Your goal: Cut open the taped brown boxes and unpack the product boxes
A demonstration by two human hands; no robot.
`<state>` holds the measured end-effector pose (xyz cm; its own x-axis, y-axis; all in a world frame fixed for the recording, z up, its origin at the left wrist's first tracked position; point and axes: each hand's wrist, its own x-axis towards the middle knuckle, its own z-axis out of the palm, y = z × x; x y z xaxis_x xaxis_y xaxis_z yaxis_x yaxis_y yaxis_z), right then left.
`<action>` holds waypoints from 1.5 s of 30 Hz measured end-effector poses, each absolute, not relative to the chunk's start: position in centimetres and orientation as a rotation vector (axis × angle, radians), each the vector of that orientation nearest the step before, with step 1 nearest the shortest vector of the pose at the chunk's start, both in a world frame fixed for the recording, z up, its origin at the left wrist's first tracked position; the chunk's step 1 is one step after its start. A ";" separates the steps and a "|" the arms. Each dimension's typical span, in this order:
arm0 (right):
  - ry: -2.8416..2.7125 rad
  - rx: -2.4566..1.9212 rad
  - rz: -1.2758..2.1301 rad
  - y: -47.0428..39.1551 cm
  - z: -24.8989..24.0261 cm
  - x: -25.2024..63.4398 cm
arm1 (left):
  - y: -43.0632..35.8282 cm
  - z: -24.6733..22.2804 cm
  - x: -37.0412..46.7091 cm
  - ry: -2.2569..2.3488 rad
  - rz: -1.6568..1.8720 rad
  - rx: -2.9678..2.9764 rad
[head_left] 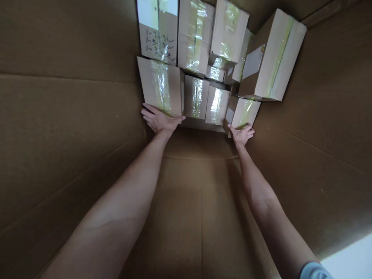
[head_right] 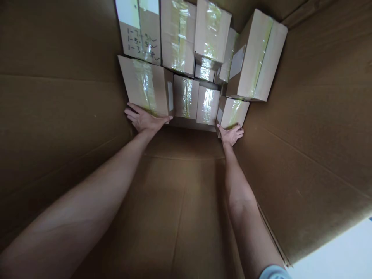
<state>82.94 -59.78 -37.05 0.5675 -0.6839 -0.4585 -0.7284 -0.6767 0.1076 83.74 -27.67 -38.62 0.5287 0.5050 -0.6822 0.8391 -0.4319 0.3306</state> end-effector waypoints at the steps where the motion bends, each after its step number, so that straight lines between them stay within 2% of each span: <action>1: 1.188 -2.715 0.740 -59.9 -37.1 82.8 | -27.9 -38.8 83.8 1.135 -0.619 2.097; 3: 1.151 -2.736 0.769 -60.1 -37.2 82.8 | -28.4 -38.9 84.0 1.261 -0.594 2.093; 17: 1.031 -2.771 0.930 -59.9 -38.1 84.2 | -35.9 -35.4 79.7 1.384 -0.793 1.829; 21: 1.089 -2.714 0.917 -59.2 -35.4 84.4 | -36.7 -33.1 79.8 1.429 -0.891 1.749; 25: 0.969 -2.712 1.171 -57.1 -27.9 83.9 | -36.3 -26.3 80.0 1.464 -0.966 1.641; 29: 0.657 -2.823 1.155 -55.0 -18.6 82.8 | -36.1 -17.2 80.1 1.366 -0.917 1.709; 33: 0.408 -3.000 0.808 -54.2 -8.7 82.3 | -35.3 -6.9 79.4 1.236 -0.785 1.836; 36: 0.254 -3.084 0.455 -54.8 -0.4 82.0 | -33.3 1.9 76.0 1.079 -0.498 1.860; 41: -0.384 -2.882 -0.119 -54.4 12.8 82.1 | -28.7 16.2 64.2 0.947 0.074 1.826; 45: -0.883 -2.604 -0.183 -48.0 20.1 80.9 | -25.1 22.9 52.7 1.186 0.320 1.772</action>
<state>80.91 -48.04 20.12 0.7938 0.5581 0.2415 0.6082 -0.7286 -0.3151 52.72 -25.06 22.94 0.4959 0.8258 -0.2688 0.5781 -0.0829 0.8118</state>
